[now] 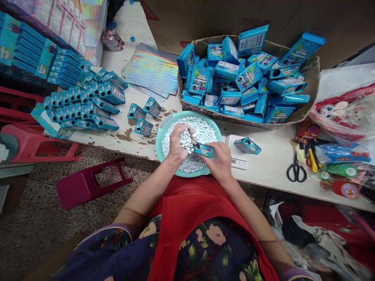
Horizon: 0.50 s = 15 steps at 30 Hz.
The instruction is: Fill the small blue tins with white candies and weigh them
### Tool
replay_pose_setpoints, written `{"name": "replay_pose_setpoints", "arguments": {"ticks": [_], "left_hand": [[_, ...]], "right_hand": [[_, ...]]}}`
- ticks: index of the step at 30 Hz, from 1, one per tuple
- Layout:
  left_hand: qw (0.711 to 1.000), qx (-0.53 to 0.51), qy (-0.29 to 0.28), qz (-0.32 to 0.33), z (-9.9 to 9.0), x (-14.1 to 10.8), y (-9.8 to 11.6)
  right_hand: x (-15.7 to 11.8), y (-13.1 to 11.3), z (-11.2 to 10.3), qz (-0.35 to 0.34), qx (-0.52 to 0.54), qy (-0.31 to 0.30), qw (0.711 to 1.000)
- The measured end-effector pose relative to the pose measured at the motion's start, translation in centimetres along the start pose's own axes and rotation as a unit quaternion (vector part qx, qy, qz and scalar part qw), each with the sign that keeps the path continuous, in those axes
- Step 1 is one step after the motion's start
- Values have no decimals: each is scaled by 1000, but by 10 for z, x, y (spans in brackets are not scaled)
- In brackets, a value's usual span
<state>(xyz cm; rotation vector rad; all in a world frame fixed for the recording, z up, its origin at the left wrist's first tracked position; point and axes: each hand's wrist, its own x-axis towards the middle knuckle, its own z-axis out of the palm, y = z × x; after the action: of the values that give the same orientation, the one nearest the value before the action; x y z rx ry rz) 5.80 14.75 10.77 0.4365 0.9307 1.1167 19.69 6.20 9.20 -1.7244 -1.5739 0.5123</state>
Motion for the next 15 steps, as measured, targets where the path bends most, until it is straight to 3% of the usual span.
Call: {"name": "replay_pose_setpoints", "arguments": {"ticks": [3, 9, 15], "left_hand": [[999, -24, 19, 38, 8, -4, 4], [994, 7, 43, 95, 7, -3, 4], [991, 55, 4, 123, 15, -6, 10]], "right_hand": [[5, -8, 8, -8, -30, -35, 999], [9, -14, 5, -3, -10, -28, 1000], [12, -16, 2, -11, 18, -29, 999]]}}
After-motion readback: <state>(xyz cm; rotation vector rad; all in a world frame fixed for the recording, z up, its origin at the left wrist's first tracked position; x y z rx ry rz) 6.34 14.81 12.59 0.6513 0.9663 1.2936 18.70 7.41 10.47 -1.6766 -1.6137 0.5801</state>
